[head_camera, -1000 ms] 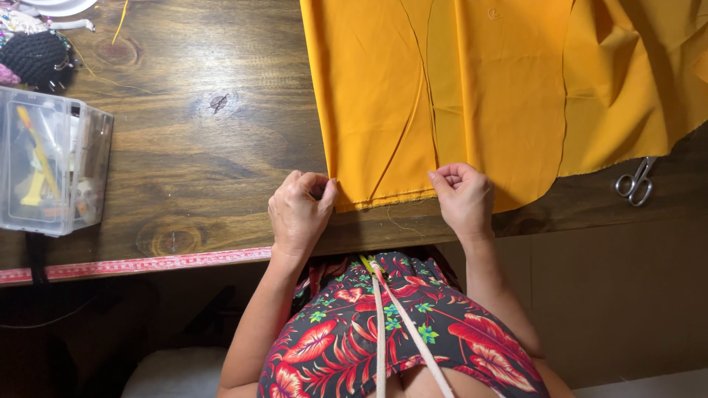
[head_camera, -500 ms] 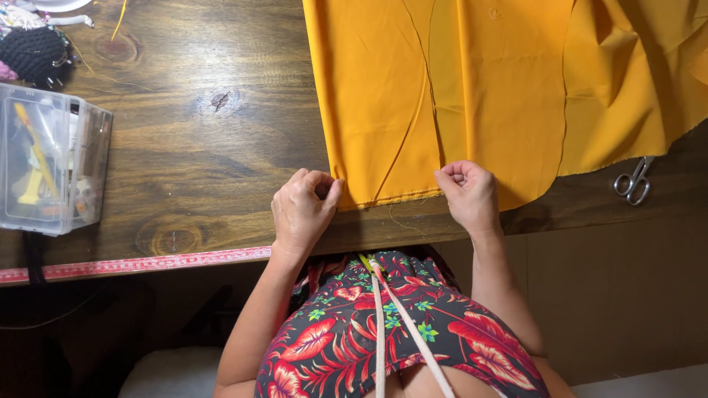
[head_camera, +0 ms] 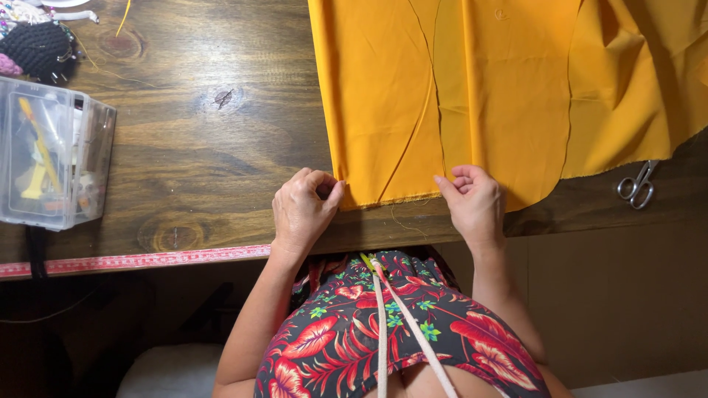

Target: The person cuts a large piece of yellow fabric using scissors, following a curved pattern. They separate the cut piece, fold the remaining fabric, and continue cutting along marked lines to create additional fabric pieces.

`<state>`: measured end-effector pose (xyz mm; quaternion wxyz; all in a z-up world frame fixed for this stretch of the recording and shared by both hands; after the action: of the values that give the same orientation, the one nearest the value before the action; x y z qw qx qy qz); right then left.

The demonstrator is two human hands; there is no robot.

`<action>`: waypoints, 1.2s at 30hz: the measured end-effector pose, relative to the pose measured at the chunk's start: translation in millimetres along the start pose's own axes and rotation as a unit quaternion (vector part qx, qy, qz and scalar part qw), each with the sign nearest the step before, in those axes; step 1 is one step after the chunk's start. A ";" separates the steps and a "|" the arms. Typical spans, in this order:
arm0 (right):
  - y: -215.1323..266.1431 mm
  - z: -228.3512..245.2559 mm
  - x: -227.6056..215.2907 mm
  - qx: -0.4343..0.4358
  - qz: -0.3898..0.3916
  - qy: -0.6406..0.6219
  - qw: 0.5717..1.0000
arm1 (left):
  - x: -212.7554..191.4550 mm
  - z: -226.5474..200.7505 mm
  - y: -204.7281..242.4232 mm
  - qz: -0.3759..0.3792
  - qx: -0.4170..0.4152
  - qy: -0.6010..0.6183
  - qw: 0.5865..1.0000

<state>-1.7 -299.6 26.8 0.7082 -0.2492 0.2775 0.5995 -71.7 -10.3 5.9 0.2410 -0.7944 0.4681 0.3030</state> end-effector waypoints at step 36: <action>-7.6 -40.4 11.6 0.036 0.069 -0.078 0.994 | -10.1 -15.6 4.7 -0.034 0.058 0.002 0.998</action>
<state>3.5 -320.2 -10.2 0.6932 -0.1559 0.2592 0.6542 -75.7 -16.8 23.4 0.2961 -0.7949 0.4582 0.2655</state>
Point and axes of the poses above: each hand's wrist, its own y-axis away from the middle knuckle, its own x-axis out of the palm, z = x × y, the point moved 3 cm from there along -y, towards the middle knuckle, and after that the axes turned 11 degrees about -z, right-handed, at the moved point
